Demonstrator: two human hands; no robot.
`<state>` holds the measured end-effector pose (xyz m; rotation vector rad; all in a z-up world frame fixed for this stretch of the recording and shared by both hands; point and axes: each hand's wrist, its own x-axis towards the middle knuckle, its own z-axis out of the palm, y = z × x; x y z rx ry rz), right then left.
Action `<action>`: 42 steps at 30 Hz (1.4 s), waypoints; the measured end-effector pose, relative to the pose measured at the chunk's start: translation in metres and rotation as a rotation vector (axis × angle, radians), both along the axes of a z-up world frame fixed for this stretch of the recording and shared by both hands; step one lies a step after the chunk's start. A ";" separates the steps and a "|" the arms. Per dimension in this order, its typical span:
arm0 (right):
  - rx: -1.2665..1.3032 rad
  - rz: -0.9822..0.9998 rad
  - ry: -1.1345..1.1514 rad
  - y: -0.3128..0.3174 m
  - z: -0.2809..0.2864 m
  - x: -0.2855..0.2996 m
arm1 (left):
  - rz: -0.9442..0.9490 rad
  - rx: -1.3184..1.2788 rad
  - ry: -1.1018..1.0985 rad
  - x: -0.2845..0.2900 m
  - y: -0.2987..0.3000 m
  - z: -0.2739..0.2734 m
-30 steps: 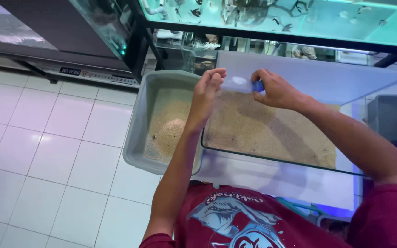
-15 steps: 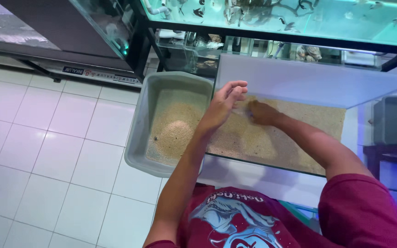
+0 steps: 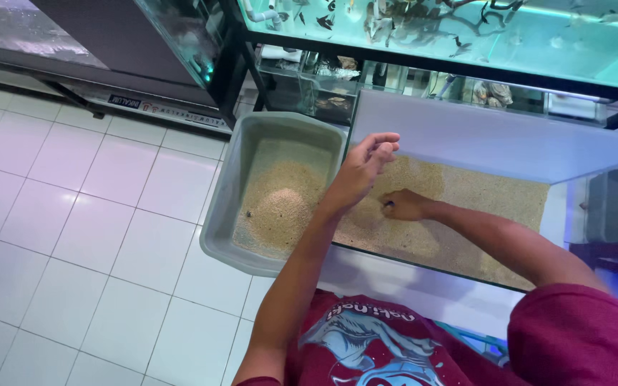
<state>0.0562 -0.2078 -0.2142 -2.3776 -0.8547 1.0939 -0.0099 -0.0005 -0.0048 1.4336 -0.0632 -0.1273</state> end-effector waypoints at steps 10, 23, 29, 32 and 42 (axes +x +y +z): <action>0.381 -0.322 0.287 -0.021 0.096 -0.019 | 0.012 -0.016 -0.018 0.000 0.000 -0.005; 0.916 -0.493 0.306 -0.002 0.191 -0.032 | -0.023 -0.547 0.133 -0.001 0.013 -0.008; 0.915 -0.373 0.209 0.043 0.214 -0.014 | 0.070 -0.866 0.215 -0.018 0.028 0.002; 0.871 -0.281 0.128 0.073 0.234 -0.012 | 0.181 -0.932 0.176 -0.023 0.048 0.007; 0.469 0.206 -0.211 0.177 0.230 0.025 | 0.588 -0.818 0.034 -0.053 0.143 -0.012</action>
